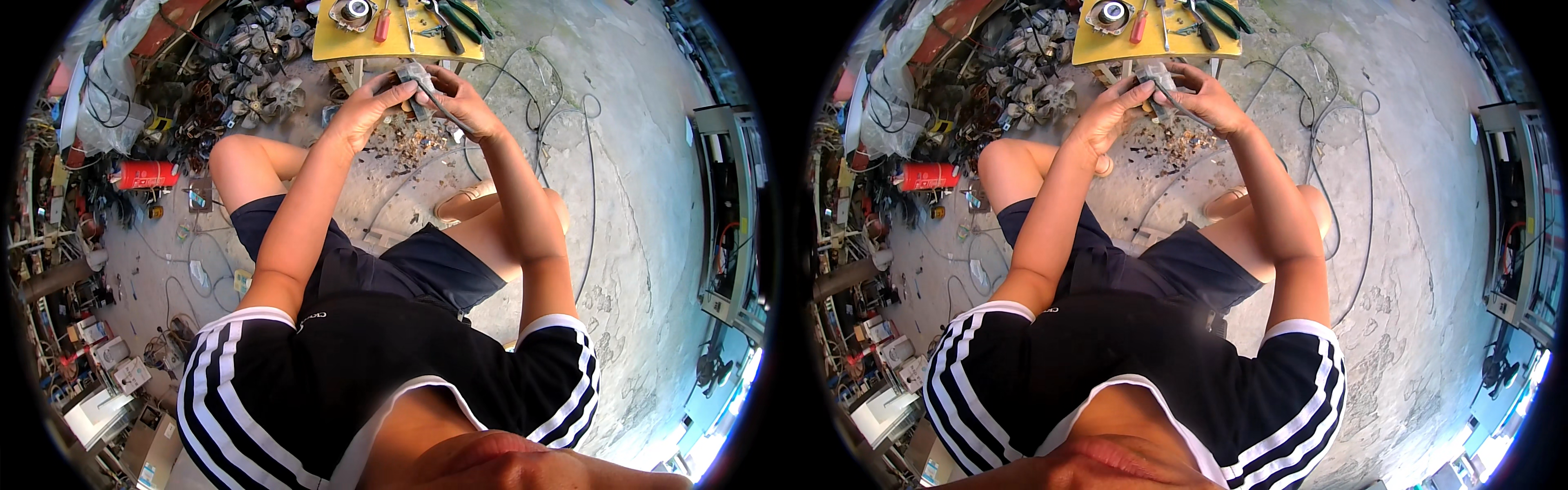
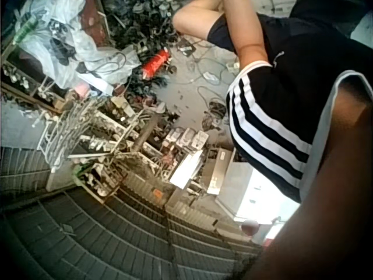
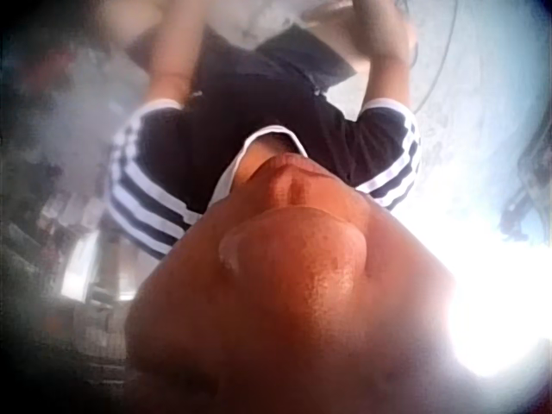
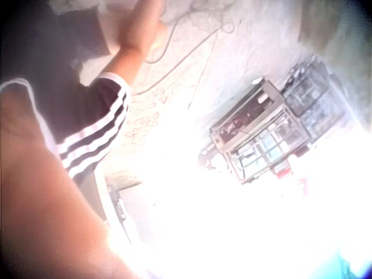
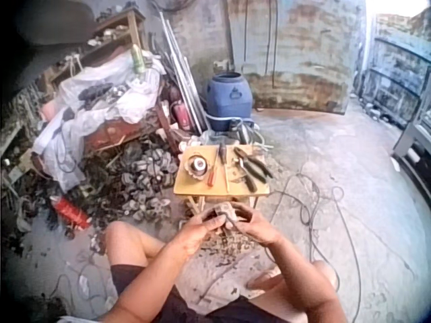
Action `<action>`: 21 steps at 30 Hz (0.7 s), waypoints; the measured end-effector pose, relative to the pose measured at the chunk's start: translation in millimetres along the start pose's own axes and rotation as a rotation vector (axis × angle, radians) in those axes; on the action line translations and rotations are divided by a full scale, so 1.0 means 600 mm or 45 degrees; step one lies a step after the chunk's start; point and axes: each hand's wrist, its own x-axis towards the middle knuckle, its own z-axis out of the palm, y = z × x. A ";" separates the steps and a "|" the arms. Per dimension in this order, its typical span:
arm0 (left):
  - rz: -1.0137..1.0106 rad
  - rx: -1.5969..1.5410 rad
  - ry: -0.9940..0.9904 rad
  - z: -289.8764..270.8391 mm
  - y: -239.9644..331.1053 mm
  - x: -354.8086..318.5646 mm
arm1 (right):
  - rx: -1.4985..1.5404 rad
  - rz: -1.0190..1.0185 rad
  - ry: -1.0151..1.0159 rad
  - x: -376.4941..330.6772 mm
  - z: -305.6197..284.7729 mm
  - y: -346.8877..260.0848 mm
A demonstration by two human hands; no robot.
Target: The person uses a screwdriver to pry and remove a metal plate from a motor housing, then picks up the housing to separate the internal components by hand.
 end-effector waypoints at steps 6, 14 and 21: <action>-0.031 -0.013 0.057 -0.009 -0.001 -0.003 | 0.039 -0.038 -0.014 0.002 0.004 -0.001; -0.058 0.012 0.065 -0.012 -0.008 -0.007 | 0.031 -0.124 0.043 0.007 0.006 0.001; -0.124 0.066 0.056 -0.018 -0.014 -0.004 | -0.087 -0.084 0.093 0.019 -0.009 0.021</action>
